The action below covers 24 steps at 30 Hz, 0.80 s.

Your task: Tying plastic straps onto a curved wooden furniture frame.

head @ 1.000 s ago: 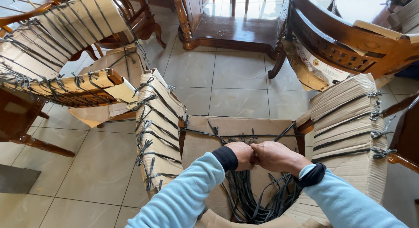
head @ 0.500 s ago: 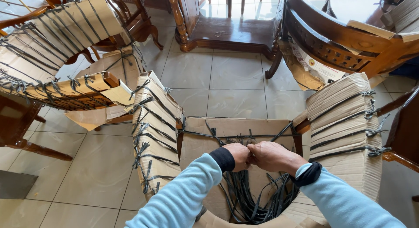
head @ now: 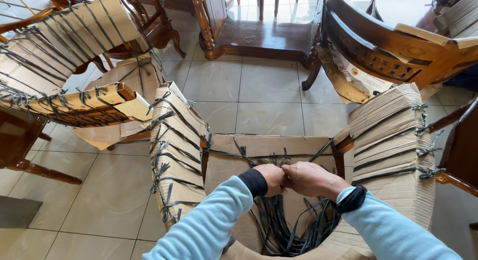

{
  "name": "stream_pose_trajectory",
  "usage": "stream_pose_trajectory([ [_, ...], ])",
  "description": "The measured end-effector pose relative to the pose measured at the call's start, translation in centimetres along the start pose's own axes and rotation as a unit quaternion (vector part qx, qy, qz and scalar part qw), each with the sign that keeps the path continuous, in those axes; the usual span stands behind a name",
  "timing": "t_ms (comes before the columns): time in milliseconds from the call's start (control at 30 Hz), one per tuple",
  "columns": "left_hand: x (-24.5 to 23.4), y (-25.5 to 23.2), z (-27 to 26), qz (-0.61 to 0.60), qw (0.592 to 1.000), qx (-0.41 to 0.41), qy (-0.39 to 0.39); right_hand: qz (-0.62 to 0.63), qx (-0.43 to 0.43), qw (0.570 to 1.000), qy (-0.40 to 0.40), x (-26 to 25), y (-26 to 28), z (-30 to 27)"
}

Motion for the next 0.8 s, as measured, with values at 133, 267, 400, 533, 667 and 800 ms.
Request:
stream_pose_trajectory([
  [133, -0.5, -0.4, -0.5, -0.004, 1.000, 0.003, 0.004, 0.002, 0.004, 1.000, -0.001, 0.0, -0.2, 0.0],
  [267, -0.3, -0.1, -0.2, -0.004, 1.000, 0.001, 0.001, -0.005, 0.006, 1.000, 0.000, 0.3, -0.3, 0.2],
  [400, 0.0, -0.2, 0.1, -0.004, 1.000, 0.005, 0.002, -0.002, 0.005, 1.000, 0.001, 0.4, -0.3, 0.3],
  [533, 0.3, 0.2, 0.6, -0.005, 1.000, 0.006, -0.002, -0.007, 0.004, 1.000, 0.004, 0.6, -0.4, 0.4],
  [667, 0.8, 0.3, 0.9, -0.008, 1.000, 0.007, -0.003, -0.002, 0.005, 1.000, 0.007, 0.3, 0.0, 0.2],
  [800, 0.9, 0.5, 1.0, -0.014, 1.000, 0.007, -0.007, 0.004, 0.004, 1.000, -0.005, 0.7, -0.8, 0.4],
])
Point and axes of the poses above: each hand's wrist, its own z-axis towards the middle knuckle, its own x-axis out of the palm, y = z × x, the point moved 10 cm from there along z, towards the middle knuckle, and after that the axes turned 8 degrees about -y, right-handed, at the moved point
